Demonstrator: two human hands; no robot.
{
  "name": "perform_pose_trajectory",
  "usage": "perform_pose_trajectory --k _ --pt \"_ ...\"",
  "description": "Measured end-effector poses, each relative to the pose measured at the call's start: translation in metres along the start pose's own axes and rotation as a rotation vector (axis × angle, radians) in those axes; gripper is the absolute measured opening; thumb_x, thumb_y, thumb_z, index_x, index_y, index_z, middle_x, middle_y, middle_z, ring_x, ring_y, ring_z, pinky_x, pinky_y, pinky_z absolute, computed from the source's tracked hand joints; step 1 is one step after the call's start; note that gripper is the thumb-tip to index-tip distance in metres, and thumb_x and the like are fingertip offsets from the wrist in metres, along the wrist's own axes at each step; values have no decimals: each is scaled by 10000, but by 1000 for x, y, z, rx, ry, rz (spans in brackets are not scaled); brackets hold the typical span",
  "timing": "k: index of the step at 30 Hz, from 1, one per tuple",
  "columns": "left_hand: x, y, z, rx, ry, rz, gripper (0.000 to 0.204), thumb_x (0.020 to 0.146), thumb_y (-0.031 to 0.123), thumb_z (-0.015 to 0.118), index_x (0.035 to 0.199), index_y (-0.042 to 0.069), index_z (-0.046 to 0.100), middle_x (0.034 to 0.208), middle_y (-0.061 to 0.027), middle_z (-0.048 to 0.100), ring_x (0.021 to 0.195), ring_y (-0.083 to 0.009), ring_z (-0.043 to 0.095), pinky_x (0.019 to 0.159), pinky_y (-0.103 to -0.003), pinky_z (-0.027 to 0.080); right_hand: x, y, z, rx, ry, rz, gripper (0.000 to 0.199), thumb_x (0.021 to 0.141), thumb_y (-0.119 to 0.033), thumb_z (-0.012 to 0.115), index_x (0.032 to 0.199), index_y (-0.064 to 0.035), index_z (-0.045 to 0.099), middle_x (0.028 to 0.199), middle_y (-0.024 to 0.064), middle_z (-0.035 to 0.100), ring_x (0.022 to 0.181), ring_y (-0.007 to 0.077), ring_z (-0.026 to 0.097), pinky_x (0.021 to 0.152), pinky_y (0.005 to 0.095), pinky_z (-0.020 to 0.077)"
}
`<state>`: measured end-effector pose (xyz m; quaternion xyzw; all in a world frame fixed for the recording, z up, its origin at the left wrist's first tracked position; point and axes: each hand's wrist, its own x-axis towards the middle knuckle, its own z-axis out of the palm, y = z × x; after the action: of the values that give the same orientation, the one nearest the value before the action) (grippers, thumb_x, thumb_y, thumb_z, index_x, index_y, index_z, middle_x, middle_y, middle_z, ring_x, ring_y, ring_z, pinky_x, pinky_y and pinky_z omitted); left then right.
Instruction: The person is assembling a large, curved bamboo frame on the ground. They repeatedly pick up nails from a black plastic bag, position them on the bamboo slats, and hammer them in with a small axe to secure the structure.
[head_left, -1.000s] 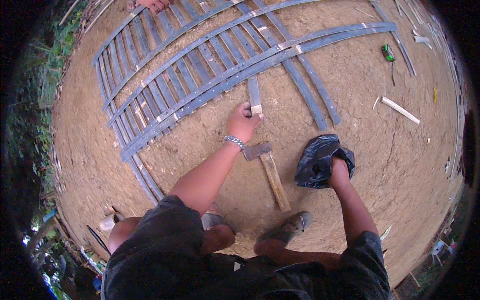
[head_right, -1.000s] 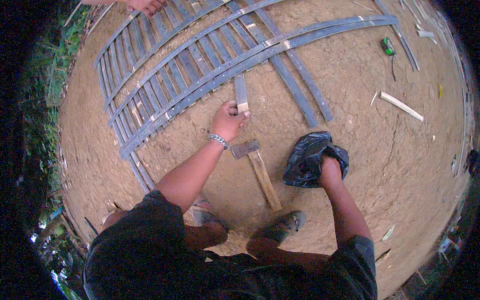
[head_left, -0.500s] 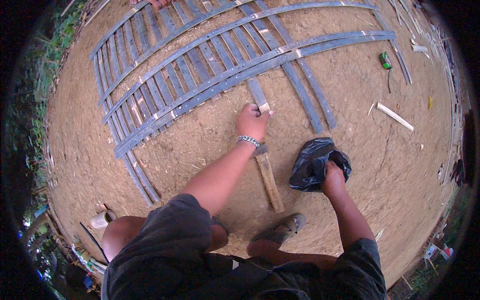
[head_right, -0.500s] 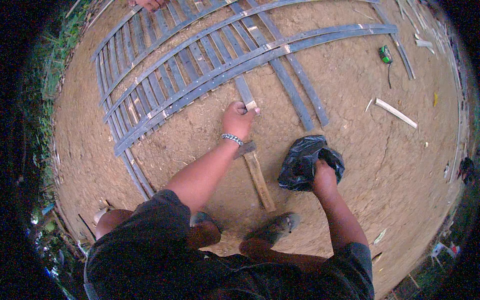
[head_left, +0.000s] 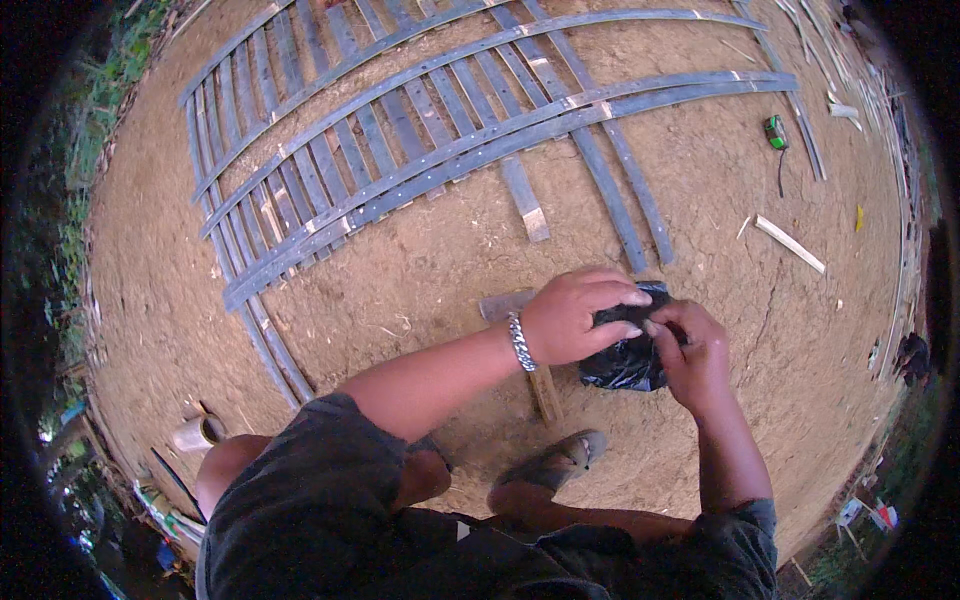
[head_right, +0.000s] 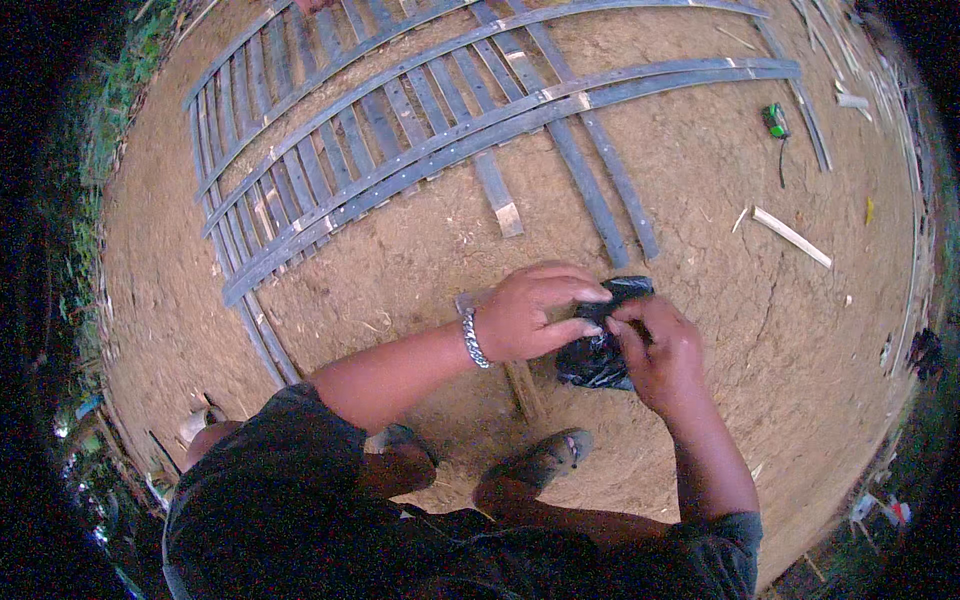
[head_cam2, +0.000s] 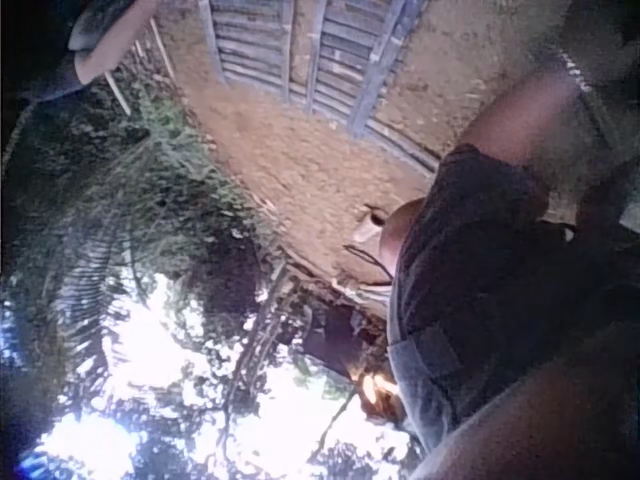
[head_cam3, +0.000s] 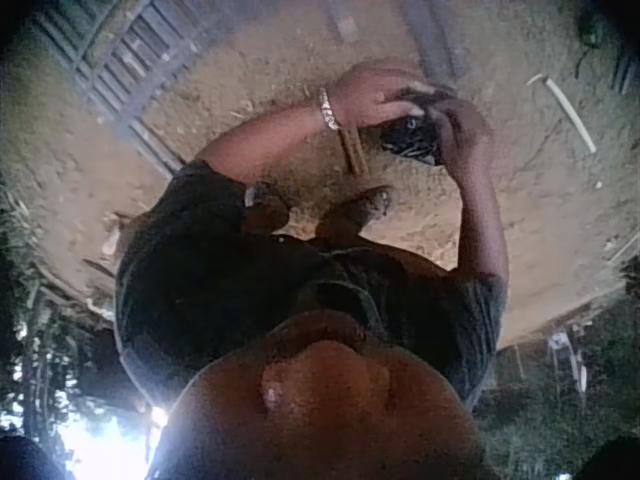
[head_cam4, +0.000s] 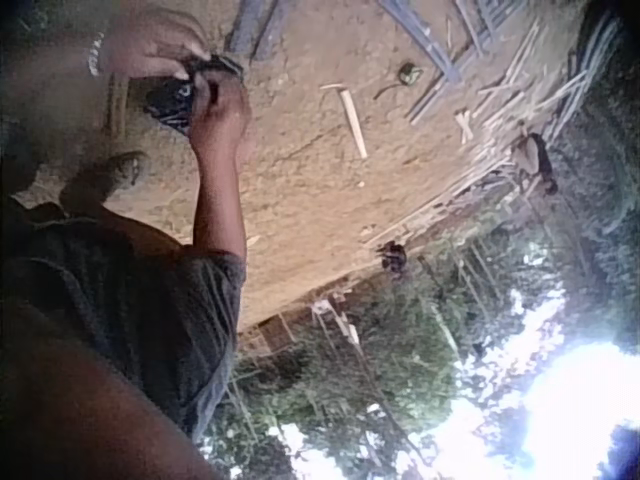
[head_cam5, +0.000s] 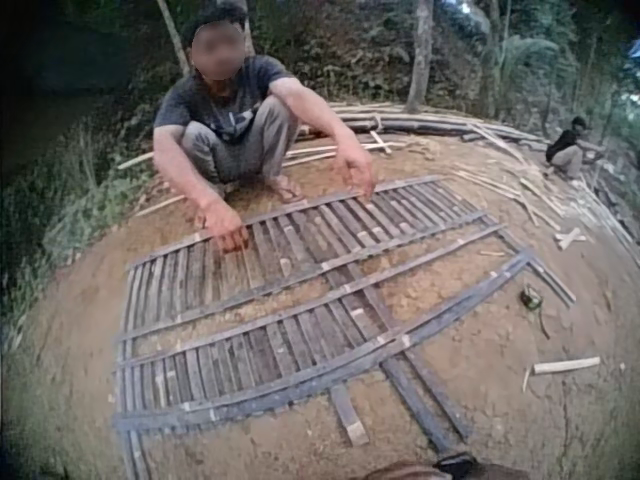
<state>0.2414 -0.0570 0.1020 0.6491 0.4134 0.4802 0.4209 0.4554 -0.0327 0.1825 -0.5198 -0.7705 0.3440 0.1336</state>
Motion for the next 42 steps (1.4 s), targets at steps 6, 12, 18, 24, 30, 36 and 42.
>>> perform_pose_trajectory --k 6,12,18,24,30,36,42 --pt "-8 0 -20 -75 -161 -290 332 829 246 796 1098 76 700 977 -118 745 917 -296 725 830 -385 568 19 -6 22 199 -135 10 119 858 -61 756 951 -26 689 892 137 693 847 286 694 757 370 535" --pt "-20 -9 -38 -134 -70 -471 307 845 250 793 1079 62 728 950 -107 760 878 -215 738 807 -351 563 6 12 67 445 -66 166 220 857 -101 785 1040 -28 688 943 138 691 841 268 687 760 351 540" --pt "9 -88 -108 258 336 -640 231 868 249 768 991 53 768 860 -111 754 780 -202 717 735 -331 547 -44 7 118 229 -249 -21 332 843 -96 809 1140 -32 674 954 125 684 853 229 685 767 327 545" --pt "53 -117 -148 506 338 -501 242 863 297 764 962 77 776 880 -95 754 814 -258 698 783 -380 535 -73 23 157 259 -353 84 350 846 -143 817 1144 -28 676 981 153 689 883 285 694 767 367 552" --pt "51 -147 -149 793 301 -221 190 856 311 751 905 133 797 1016 -23 733 1064 -260 615 967 -435 429 -69 22 155 277 -421 192 345 859 -167 808 1146 -30 676 989 154 692 906 293 697 776 380 553" --pt "50 -147 -147 819 303 -213 181 858 289 752 913 120 791 1020 -27 716 1039 -261 612 943 -425 444 -73 33 162 17 -414 158 438 836 -176 800 1221 -62 625 1085 169 654 935 370 682 788 447 562" --pt "50 -149 -146 829 326 -139 173 841 245 765 888 79 769 975 -71 707 1010 -289 620 896 -442 481 -94 31 188 -166 -448 306 721 816 -194 787 1426 -82 419 1260 228 567 1062 423 627 869 481 549"
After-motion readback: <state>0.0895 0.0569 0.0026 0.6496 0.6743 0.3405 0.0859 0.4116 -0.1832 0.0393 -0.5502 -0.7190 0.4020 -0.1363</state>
